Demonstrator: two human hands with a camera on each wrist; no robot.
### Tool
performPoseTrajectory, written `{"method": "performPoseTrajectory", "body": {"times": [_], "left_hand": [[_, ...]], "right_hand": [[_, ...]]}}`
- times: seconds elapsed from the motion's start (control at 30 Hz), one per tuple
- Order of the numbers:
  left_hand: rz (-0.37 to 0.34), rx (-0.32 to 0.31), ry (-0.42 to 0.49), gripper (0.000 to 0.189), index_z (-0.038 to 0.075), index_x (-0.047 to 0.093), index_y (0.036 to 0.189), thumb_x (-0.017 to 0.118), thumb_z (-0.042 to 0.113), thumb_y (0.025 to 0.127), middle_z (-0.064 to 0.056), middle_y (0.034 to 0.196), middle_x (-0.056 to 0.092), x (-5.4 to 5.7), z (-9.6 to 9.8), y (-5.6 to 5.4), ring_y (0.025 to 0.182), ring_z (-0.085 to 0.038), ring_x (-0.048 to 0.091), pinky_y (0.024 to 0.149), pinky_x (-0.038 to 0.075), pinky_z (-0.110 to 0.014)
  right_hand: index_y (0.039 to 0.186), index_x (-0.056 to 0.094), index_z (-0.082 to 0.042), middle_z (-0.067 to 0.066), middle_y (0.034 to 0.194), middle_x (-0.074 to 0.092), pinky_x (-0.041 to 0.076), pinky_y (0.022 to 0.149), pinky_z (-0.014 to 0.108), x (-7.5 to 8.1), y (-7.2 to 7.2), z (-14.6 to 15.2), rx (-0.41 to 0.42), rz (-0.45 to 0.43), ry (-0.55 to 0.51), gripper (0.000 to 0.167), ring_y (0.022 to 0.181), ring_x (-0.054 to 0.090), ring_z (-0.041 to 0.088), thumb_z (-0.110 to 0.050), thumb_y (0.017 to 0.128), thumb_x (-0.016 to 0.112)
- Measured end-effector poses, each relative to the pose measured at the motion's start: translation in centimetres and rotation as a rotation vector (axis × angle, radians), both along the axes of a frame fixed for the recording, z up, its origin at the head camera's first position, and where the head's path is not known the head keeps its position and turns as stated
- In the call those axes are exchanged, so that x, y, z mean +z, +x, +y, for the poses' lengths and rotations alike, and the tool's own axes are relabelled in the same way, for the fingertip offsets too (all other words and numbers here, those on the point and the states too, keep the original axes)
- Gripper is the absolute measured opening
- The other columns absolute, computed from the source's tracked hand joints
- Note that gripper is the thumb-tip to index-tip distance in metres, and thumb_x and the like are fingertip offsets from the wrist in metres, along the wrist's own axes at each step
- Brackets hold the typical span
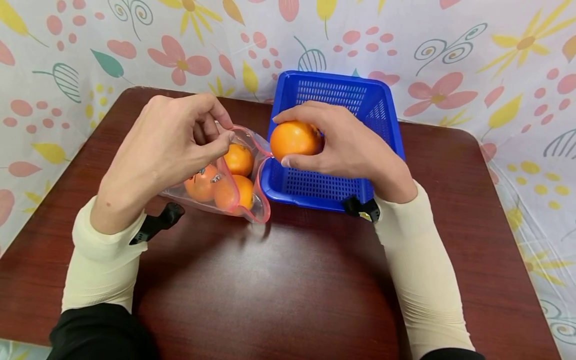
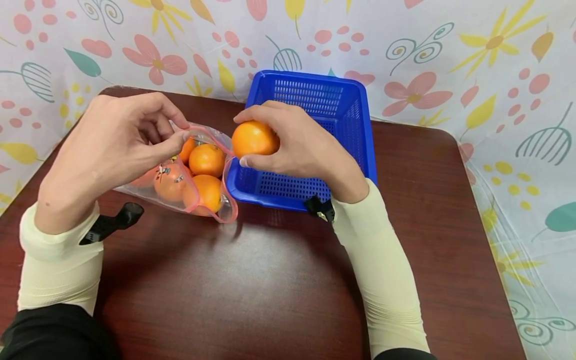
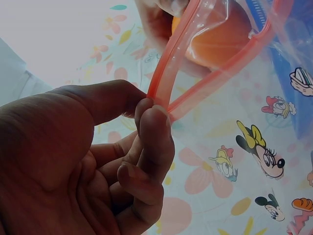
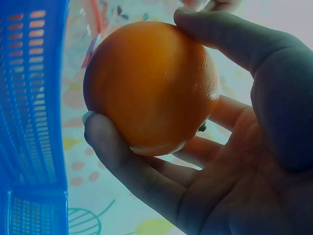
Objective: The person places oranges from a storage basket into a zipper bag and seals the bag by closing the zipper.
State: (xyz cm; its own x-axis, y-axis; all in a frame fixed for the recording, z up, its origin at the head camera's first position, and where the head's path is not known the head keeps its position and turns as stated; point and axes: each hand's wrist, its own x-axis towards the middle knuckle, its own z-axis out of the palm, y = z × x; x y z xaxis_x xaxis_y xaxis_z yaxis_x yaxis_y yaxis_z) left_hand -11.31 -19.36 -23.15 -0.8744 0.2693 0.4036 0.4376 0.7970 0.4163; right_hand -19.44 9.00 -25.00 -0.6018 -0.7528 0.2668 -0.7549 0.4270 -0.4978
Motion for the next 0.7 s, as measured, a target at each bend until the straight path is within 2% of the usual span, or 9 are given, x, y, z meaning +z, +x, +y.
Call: {"method": "performPoseTrajectory", "body": {"times": [0.27, 0.43, 0.7], "left_hand": [[0.007, -0.004, -0.003, 0.005, 0.019, 0.071, 0.096, 0.071, 0.015, 0.093, 0.015, 0.07, 0.068, 0.0, 0.0, 0.0, 0.053, 0.003, 0.057, 0.054, 0.04, -0.023], [0.007, 0.003, 0.001, 0.005, 0.019, 0.072, 0.096, 0.071, 0.015, 0.093, 0.015, 0.069, 0.067, 0.0, 0.0, 0.2, 0.052, 0.003, 0.056, 0.054, 0.04, -0.023], [0.007, 0.006, -0.012, 0.005, 0.019, 0.072, 0.096, 0.071, 0.015, 0.093, 0.015, 0.07, 0.068, 0.0, 0.1, 0.1, 0.053, 0.002, 0.056, 0.053, 0.039, -0.024]], "right_hand": [[0.137, 0.069, -0.016, -0.002, 0.127, 0.068, 0.052, 0.089, 0.036, -0.7, 1.0, -0.5, 0.037, 0.003, -0.1, 0.059, 0.11, 0.058, 0.012, -0.032, 0.086, 0.09], [0.139, 0.068, -0.017, -0.006, 0.129, 0.066, 0.053, 0.09, 0.034, -0.6, 1.4, -0.6, 0.047, -0.002, -0.115, 0.06, 0.112, 0.057, 0.009, -0.032, 0.085, 0.09], [0.138, 0.066, -0.012, -0.002, 0.132, 0.064, 0.053, 0.091, 0.033, -0.3, 2.7, -1.4, 0.1, 0.045, -0.139, 0.064, 0.112, 0.057, 0.01, -0.032, 0.084, 0.092]]}}
